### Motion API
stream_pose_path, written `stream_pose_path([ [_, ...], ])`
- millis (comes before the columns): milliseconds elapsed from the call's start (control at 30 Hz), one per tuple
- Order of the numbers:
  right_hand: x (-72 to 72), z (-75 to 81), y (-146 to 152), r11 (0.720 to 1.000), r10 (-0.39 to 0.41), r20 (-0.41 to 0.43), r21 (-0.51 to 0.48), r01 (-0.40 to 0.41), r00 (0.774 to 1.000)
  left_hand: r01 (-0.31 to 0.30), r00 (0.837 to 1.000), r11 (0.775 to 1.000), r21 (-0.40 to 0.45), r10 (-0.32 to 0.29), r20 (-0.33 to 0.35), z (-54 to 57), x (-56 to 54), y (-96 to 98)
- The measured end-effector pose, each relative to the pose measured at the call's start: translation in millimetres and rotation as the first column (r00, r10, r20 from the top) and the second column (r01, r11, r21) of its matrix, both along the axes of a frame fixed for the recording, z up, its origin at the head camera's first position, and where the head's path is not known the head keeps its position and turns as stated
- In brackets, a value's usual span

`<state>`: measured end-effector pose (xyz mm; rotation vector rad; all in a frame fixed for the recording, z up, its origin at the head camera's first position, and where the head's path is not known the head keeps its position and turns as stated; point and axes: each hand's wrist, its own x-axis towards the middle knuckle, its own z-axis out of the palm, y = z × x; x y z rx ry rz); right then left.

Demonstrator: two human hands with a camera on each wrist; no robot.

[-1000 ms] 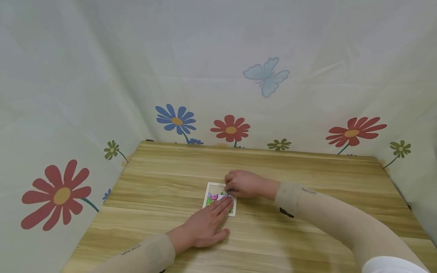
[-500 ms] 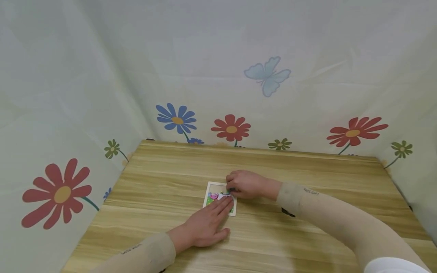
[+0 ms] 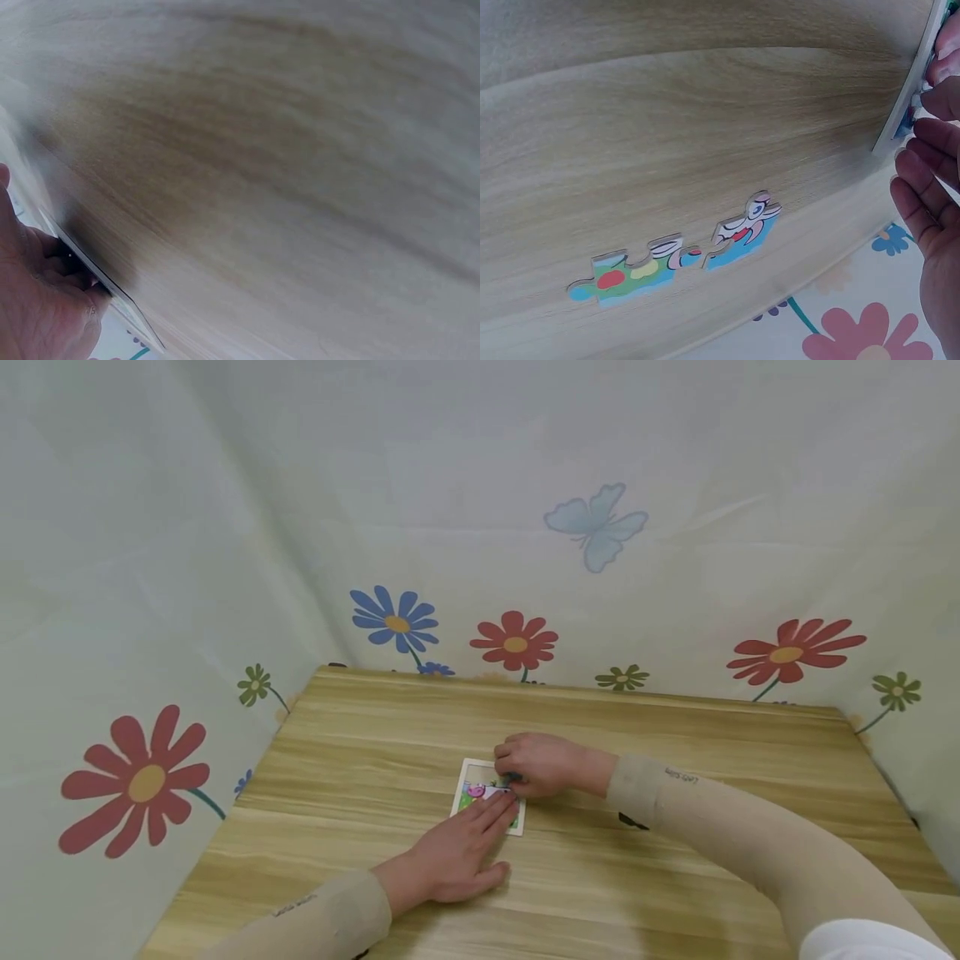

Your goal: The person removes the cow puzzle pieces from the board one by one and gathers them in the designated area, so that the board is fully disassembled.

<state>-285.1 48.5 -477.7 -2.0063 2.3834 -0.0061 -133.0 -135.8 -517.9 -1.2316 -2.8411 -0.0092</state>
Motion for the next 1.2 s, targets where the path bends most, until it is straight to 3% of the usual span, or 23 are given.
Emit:
stream_pose_path([
  [500, -3.1, -2.9, -0.7, 0.999, -0.037, 0.039, 0.010, 0.037, 0.999, -0.010, 1.000, 1.000, -0.005, 0.010, 0.029, -0.1, 0.4, 0.6],
  [833, -1.9, -3.6, -3.5, 0.994, -0.108, 0.084, 0.012, 0.107, 0.991, -0.017, 0.999, 1.000, -0.013, 0.018, 0.033, -0.4, 1.2, 0.3],
  [1000, -3.4, -6.0, -2.5, 0.987, -0.160, 0.153, 0.015, 0.160, 0.975, -0.013, 1.000, 1.000, -0.007, 0.013, 0.025, 0.2, 1.0, 0.3],
  [1200, -5.4, -6.6, 0.5, 0.976, -0.208, 0.276, -0.004, 0.218, 0.938, -0.012, 0.999, 1.000, 0.006, 0.011, 0.032, 1.0, -0.1, 0.3],
])
